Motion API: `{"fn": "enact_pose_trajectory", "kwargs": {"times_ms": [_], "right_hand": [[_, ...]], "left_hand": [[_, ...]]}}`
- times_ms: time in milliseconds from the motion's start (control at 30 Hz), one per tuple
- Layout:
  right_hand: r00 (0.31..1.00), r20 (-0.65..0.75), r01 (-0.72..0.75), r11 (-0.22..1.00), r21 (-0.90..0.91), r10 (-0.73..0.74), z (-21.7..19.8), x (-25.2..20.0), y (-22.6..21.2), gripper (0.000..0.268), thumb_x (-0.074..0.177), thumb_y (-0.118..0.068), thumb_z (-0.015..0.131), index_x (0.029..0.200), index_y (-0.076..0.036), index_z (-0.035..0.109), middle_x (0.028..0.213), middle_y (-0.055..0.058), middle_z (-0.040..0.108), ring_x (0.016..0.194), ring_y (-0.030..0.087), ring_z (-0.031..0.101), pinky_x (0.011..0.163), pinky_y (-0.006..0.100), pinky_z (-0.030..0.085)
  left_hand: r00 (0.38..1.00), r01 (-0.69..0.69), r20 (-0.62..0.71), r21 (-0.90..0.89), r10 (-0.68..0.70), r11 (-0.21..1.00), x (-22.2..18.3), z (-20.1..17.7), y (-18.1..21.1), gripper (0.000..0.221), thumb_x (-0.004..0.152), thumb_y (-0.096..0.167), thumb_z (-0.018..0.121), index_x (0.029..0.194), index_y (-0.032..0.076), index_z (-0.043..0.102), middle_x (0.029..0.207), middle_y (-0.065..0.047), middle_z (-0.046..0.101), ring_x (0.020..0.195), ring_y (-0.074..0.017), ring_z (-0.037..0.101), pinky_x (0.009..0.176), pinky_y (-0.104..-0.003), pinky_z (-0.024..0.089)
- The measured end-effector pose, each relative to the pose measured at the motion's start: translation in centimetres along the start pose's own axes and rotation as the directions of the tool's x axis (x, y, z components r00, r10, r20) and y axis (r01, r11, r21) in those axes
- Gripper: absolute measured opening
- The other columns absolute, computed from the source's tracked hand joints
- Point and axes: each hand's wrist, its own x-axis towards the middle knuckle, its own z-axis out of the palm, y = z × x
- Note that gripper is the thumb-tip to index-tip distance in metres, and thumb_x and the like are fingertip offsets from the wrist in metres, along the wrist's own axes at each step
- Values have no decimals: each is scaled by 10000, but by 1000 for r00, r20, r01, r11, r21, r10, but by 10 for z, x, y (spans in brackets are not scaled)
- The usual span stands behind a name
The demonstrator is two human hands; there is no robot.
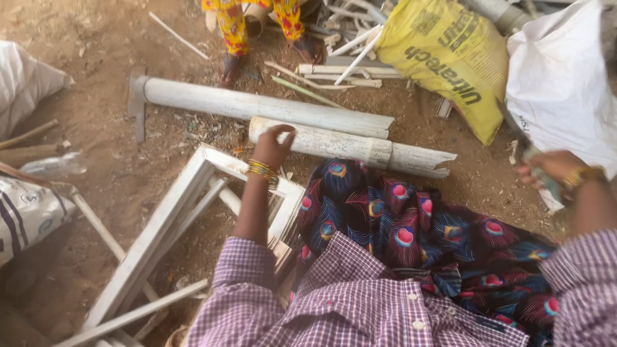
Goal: The person uses a knife to scrape and cut a large white PVC pipe by hand while holding it across their lap. They repeatedly apply the blade to the surface of the pipe to remove material and shape the end.
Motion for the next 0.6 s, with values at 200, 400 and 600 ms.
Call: {"fn": "enact_pose_trajectory", "kwargs": {"times_ms": [200, 400, 600], "right_hand": [[986, 139, 116, 969, -217, -87, 112, 89, -7, 348, 1074, -251, 523, 1317, -16, 607, 1046, 144, 738, 735, 199, 687, 589, 336, 558], [991, 112, 75, 997, 33, -79, 185, 90, 55, 229, 1060, -182, 536, 1209, -24, 610, 977, 145, 742, 639, 158, 655, 501, 329, 525], [965, -48, 261, 933, 250, -257, 161, 67, 41, 151, 1123, -154, 540, 1195, -36, 602, 1002, 109, 731, 682, 128, 647, 512, 280, 503]], "left_hand": [[980, 193, 24, 78, -195, 978, -3, 6, -15, 251, 954, 250, 674, 1141, 93, 731, 1167, -113, 720, 921, -244, 732, 888, -372, 567], [961, 106, 181, 459, -209, 882, 19, 111, -81, 370, 917, 203, 685, 1282, 152, 655, 1339, -83, 640, 1234, -243, 583, 1090, -444, 418], [734, 228, 298, 739, -611, 634, 73, 175, -177, 735, 959, 290, 621, 1574, 131, 251, 1653, -90, 253, 1494, -226, 304, 1173, -472, 302]]}}
